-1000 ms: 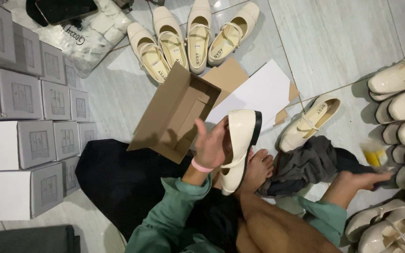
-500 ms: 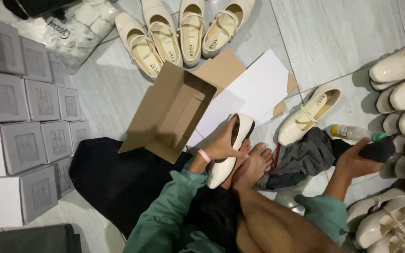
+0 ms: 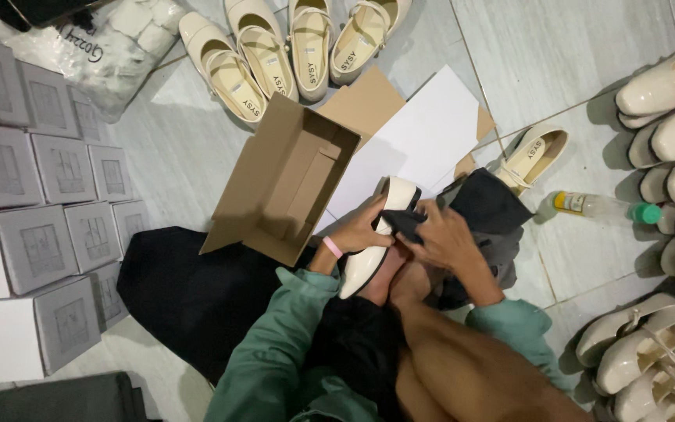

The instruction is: The person sits on the floor and wipes a pair of white shoes with a dark cloth. They clean the exterior and interior surfaces of both shoes, then place them into a cardboard box and close the lid.

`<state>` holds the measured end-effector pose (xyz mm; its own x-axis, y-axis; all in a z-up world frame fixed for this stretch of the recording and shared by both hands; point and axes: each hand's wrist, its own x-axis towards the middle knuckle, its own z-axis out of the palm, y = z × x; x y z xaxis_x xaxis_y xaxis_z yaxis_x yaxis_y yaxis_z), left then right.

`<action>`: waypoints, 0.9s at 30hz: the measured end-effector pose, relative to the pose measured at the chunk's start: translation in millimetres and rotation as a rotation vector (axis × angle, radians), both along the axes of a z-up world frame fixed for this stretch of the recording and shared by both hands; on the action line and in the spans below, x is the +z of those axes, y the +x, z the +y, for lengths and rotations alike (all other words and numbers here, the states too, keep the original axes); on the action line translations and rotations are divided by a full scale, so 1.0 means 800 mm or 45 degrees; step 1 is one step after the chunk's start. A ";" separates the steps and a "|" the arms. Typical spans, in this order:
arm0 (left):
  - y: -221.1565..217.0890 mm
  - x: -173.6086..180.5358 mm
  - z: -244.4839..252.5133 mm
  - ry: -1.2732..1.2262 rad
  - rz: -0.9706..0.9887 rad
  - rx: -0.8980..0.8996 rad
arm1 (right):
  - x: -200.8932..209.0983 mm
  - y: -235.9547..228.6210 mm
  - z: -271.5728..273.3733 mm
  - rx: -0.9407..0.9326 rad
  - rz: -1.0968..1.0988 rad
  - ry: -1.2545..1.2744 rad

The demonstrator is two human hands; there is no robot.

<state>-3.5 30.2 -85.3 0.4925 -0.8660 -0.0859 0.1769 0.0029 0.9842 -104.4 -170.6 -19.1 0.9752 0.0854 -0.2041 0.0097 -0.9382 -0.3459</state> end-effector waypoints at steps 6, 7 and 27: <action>-0.003 0.003 -0.001 0.141 -0.135 0.006 | 0.010 0.025 -0.017 -0.073 -0.140 0.005; -0.004 0.003 -0.001 0.161 -0.161 0.004 | 0.007 0.020 -0.016 0.023 -0.119 0.067; -0.054 0.168 0.004 -0.654 0.840 0.085 | 0.060 -0.040 -0.021 0.066 -0.974 0.255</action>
